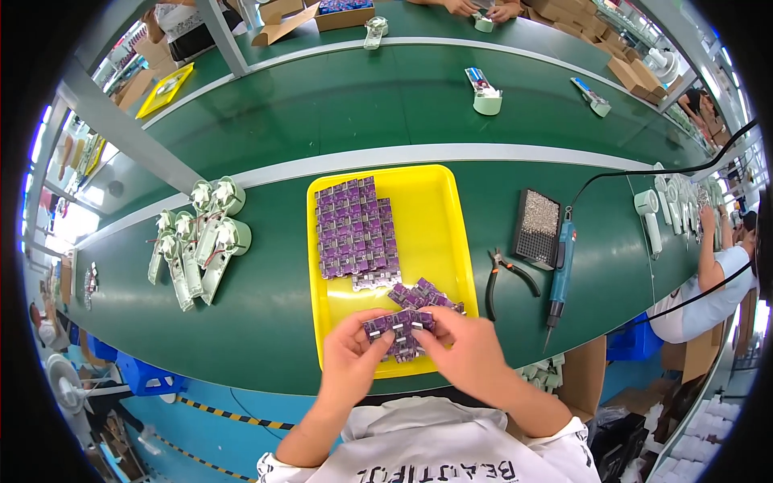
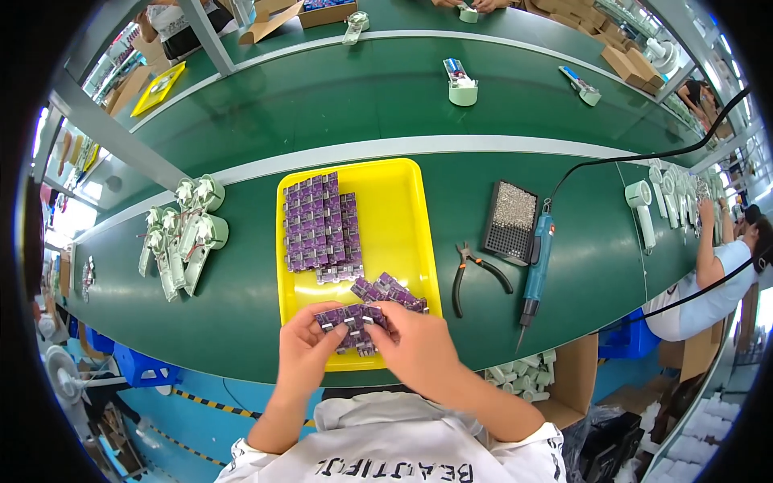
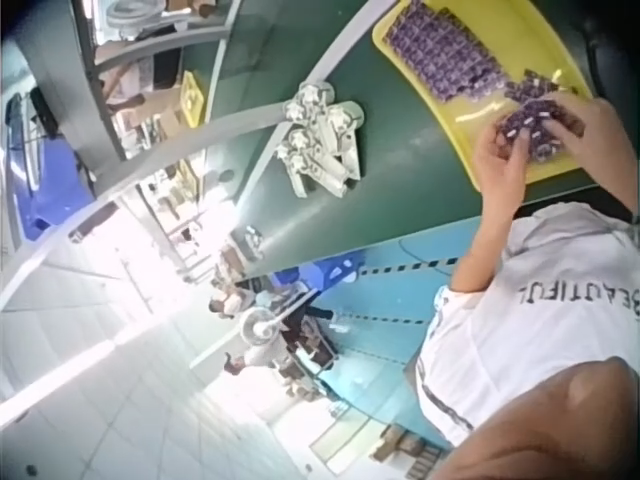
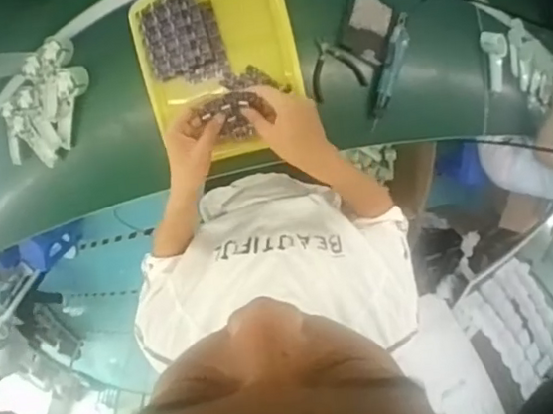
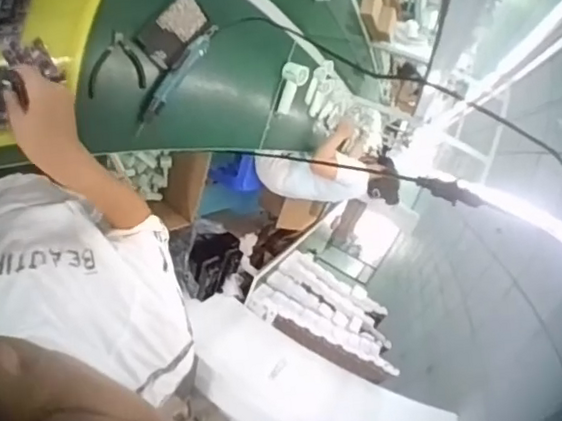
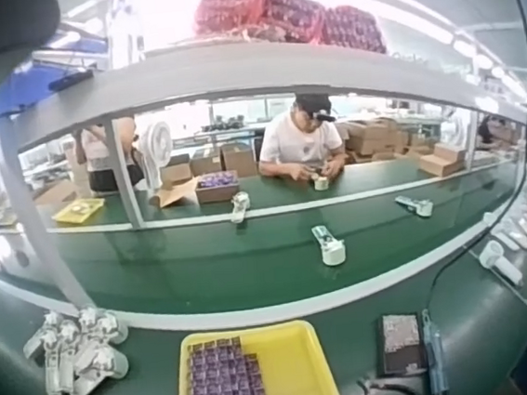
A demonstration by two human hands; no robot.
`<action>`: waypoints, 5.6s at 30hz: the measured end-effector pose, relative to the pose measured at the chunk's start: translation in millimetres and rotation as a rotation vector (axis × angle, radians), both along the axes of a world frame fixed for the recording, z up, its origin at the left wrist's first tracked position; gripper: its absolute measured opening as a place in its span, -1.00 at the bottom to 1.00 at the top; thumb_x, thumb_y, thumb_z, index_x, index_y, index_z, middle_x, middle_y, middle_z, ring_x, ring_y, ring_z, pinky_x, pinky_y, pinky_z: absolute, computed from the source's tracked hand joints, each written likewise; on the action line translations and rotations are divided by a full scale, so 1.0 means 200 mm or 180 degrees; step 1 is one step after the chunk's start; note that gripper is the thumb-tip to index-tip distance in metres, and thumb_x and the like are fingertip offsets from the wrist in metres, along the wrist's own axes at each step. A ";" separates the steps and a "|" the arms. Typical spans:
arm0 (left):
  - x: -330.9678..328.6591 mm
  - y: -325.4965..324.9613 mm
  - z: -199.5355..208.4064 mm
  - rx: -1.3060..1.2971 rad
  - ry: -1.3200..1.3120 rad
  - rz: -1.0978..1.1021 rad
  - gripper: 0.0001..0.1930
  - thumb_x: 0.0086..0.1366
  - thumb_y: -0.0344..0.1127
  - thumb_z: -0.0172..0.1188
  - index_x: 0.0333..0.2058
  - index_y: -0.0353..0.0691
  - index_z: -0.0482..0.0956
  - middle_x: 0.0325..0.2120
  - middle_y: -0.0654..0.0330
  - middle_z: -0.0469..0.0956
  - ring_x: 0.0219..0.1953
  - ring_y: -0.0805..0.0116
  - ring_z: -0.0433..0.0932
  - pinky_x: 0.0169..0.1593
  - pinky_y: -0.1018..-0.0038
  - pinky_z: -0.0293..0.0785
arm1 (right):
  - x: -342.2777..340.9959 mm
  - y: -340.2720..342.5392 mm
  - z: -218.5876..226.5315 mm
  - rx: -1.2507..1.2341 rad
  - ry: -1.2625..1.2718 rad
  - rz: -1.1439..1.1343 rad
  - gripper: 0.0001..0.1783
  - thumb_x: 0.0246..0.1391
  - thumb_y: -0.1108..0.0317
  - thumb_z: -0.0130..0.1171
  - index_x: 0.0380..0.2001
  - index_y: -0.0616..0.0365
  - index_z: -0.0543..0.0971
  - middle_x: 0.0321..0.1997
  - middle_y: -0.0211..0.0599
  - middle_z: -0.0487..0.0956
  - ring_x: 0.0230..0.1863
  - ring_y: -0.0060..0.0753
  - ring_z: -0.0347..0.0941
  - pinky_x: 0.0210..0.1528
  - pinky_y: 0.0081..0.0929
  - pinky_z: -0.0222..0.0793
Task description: The person inspects, sorts, and assembles small purple electronic circuit boards by hand on a factory production line, placing them into plastic housings and yellow trays from boxes.
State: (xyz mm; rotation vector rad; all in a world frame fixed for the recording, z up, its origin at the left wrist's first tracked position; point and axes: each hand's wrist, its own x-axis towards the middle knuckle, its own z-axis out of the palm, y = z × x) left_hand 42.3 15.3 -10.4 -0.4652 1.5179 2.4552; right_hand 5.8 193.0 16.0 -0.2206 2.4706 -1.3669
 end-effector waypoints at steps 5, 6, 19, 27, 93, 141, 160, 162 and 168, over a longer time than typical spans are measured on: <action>0.05 0.08 0.03 -0.1564 0.0494 0.0264 -0.72 0.30 -0.58 0.21 0.00 -0.43 0.54 -0.27 0.23 0.61 -0.36 0.66 0.51 -0.32 0.70 0.43 | 0.11 -0.05 -0.06 0.0001 0.0960 -0.0514 -0.69 0.12 0.46 0.28 -0.04 0.27 0.60 -0.29 -0.17 0.71 -0.33 -0.41 0.67 -0.25 -0.51 0.57; 0.05 0.08 0.02 -0.0977 0.0513 0.0430 -0.71 0.30 -0.59 0.21 0.00 -0.43 0.53 -0.25 0.20 0.62 -0.34 0.63 0.53 -0.30 0.68 0.46 | 0.09 -0.01 -0.07 0.0000 0.0951 -0.0497 -0.69 0.12 0.46 0.28 -0.04 0.27 0.60 -0.29 -0.17 0.71 -0.33 -0.41 0.67 -0.25 -0.51 0.57; -0.03 0.00 0.01 0.0015 0.0358 -0.0834 -0.65 0.36 -0.63 0.04 0.12 -0.41 0.42 -0.06 0.11 0.58 -0.03 0.47 0.57 0.06 0.53 0.51 | -0.04 0.12 0.07 -0.0931 -0.0110 0.0065 -0.57 0.33 0.41 0.04 0.21 0.35 0.42 0.19 -0.18 0.53 0.21 -0.31 0.47 0.21 -0.43 0.36; 0.02 0.01 -0.12 -0.0625 0.0760 -0.0918 -0.62 0.42 -0.53 0.02 0.19 -0.29 0.38 -0.02 0.19 0.52 0.00 0.45 0.53 0.07 0.49 0.49 | -0.06 0.05 -0.03 -0.1649 -0.1010 0.0620 -0.60 0.30 0.51 -0.04 0.16 0.39 0.44 0.08 -0.26 0.56 0.10 -0.49 0.46 0.15 -0.54 0.37; -0.06 -0.16 -0.02 -0.3964 0.1352 -0.0602 -0.36 0.05 -0.40 0.45 0.15 -0.20 0.46 -0.15 0.06 0.52 -0.14 0.11 0.56 -0.06 0.31 0.52 | -0.28 -0.01 0.02 0.0160 0.1035 0.0441 -0.64 0.07 0.25 0.34 -0.07 0.15 0.64 -0.24 -0.21 0.67 -0.28 -0.22 0.58 -0.13 -0.35 0.47; -0.13 -0.09 0.02 -0.0870 0.0255 0.0886 -0.81 0.14 -0.58 0.35 -0.23 -0.41 0.64 -0.36 0.25 0.66 -0.35 0.59 0.59 -0.26 0.59 0.54 | -0.25 -0.06 -0.09 -0.1676 -0.0554 0.0250 -0.67 0.23 0.60 0.10 0.05 0.36 0.39 -0.03 -0.16 0.59 -0.03 -0.50 0.55 0.06 -0.50 0.48; -0.14 -0.11 0.02 0.0855 -0.0170 0.0275 -0.66 0.19 -0.66 0.24 -0.04 -0.39 0.51 -0.12 0.04 0.63 -0.13 0.24 0.67 -0.03 0.22 0.67 | -0.24 0.18 0.05 0.0422 0.0372 0.0523 -0.15 0.15 0.21 0.31 0.36 0.35 0.17 0.38 0.08 0.32 0.37 -0.12 0.29 0.40 -0.29 0.14; -0.15 -0.08 0.03 0.0758 -0.0087 0.0261 -0.68 0.18 -0.65 0.26 -0.06 -0.38 0.54 -0.15 0.06 0.64 -0.16 0.28 0.67 -0.05 0.28 0.67 | -0.20 0.14 0.08 -0.0441 0.0179 0.0666 -0.24 0.21 0.31 0.23 0.37 0.33 0.17 0.38 0.03 0.32 0.36 -0.18 0.30 0.39 -0.29 0.15; -0.17 -0.02 -0.02 -0.0285 0.0168 0.0189 -0.81 0.12 -0.57 0.36 -0.25 -0.33 0.65 -0.35 0.25 0.68 -0.36 0.57 0.62 -0.25 0.59 0.54 | -0.22 0.09 -0.10 -0.2207 -0.1332 0.0544 -0.70 0.30 0.52 0.05 0.07 0.32 0.50 -0.09 -0.35 0.63 -0.07 -0.56 0.55 0.03 -0.51 0.50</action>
